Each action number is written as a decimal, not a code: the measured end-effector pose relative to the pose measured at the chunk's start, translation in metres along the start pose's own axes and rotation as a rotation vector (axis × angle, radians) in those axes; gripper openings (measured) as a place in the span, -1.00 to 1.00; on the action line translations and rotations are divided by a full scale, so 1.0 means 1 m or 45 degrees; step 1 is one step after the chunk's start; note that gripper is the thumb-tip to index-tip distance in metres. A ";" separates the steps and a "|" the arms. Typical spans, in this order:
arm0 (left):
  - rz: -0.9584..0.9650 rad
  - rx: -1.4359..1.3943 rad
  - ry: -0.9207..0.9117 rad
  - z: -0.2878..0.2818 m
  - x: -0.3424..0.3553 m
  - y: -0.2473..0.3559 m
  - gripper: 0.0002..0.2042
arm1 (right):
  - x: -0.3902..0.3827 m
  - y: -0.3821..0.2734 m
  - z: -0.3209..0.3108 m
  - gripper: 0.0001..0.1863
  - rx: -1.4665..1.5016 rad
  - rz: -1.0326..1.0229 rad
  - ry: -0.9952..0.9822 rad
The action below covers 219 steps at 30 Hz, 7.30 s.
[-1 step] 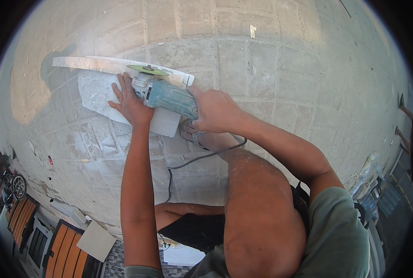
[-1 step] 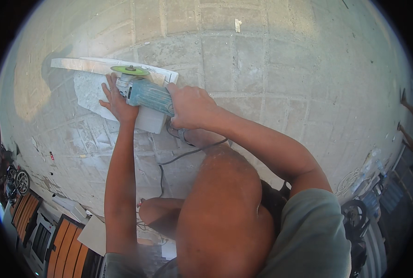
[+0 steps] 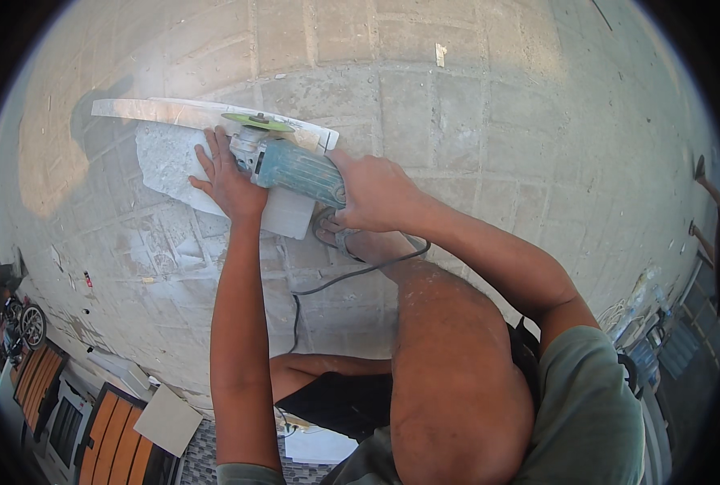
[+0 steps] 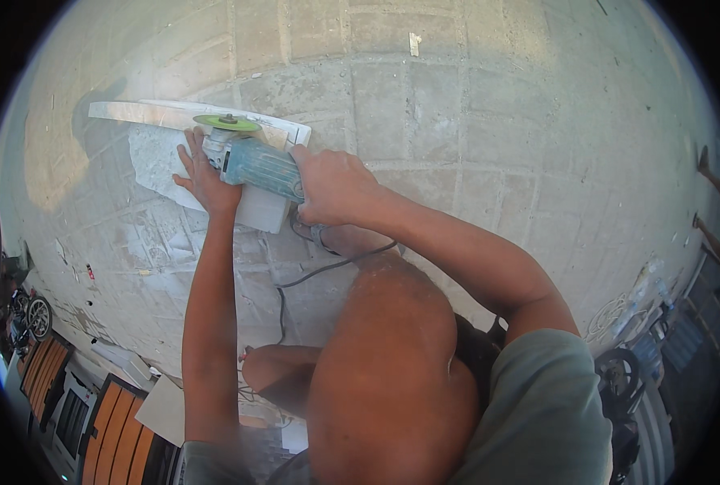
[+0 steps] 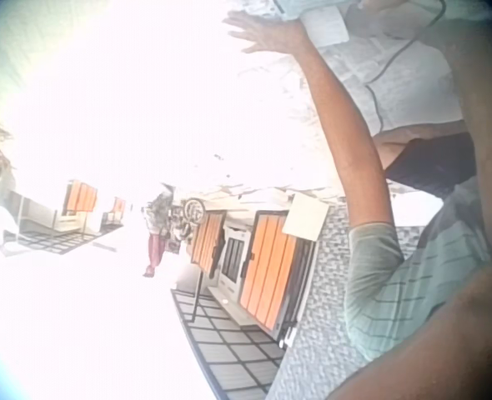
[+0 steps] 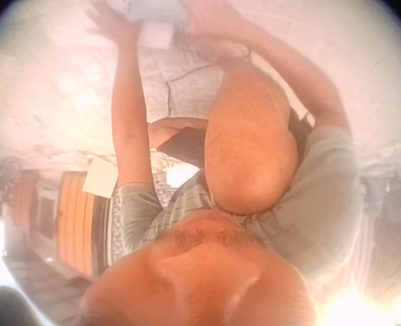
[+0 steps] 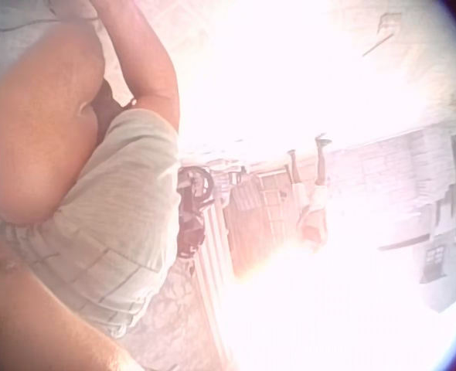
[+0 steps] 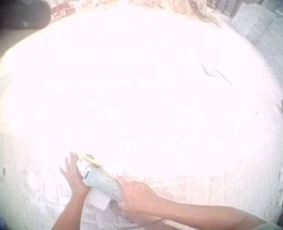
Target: The person uses an angle grinder to cut a piece of stone tile. The person holds the tile steady with one hand while guiding the grinder along a marked line with the other.
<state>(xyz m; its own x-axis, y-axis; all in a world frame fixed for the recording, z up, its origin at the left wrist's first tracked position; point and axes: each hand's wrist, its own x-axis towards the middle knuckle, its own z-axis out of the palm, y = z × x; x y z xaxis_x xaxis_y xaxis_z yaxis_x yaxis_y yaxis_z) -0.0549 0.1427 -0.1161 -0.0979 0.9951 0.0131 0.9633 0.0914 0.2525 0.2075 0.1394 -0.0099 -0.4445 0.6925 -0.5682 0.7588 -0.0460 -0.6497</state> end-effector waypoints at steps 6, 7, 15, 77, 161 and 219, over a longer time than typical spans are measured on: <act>-0.005 -0.008 -0.004 0.000 -0.002 0.002 0.03 | -0.002 0.001 0.000 -0.31 0.003 0.009 -0.013; 0.001 -0.006 0.005 0.000 -0.001 0.002 0.03 | -0.002 0.001 -0.001 -0.31 0.004 0.010 -0.019; -0.001 0.014 -0.005 0.000 -0.001 0.001 0.03 | -0.007 0.003 -0.001 -0.30 0.014 0.026 -0.021; -0.065 0.122 -0.045 0.001 0.001 0.001 0.13 | -0.027 0.018 0.002 -0.22 -0.008 0.039 0.001; -0.057 0.088 -0.033 -0.001 0.001 0.005 0.10 | -0.032 0.022 0.002 -0.22 0.009 0.095 -0.016; -0.127 -0.027 0.070 -0.009 0.001 0.016 0.19 | -0.070 0.061 -0.034 -0.14 0.457 0.270 0.261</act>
<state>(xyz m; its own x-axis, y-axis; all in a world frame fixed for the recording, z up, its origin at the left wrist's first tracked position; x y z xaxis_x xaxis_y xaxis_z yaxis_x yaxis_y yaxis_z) -0.0417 0.1453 -0.1036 -0.2074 0.9775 0.0394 0.9426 0.1888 0.2755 0.3008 0.1129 0.0078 -0.1666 0.7670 -0.6196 0.5938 -0.4236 -0.6841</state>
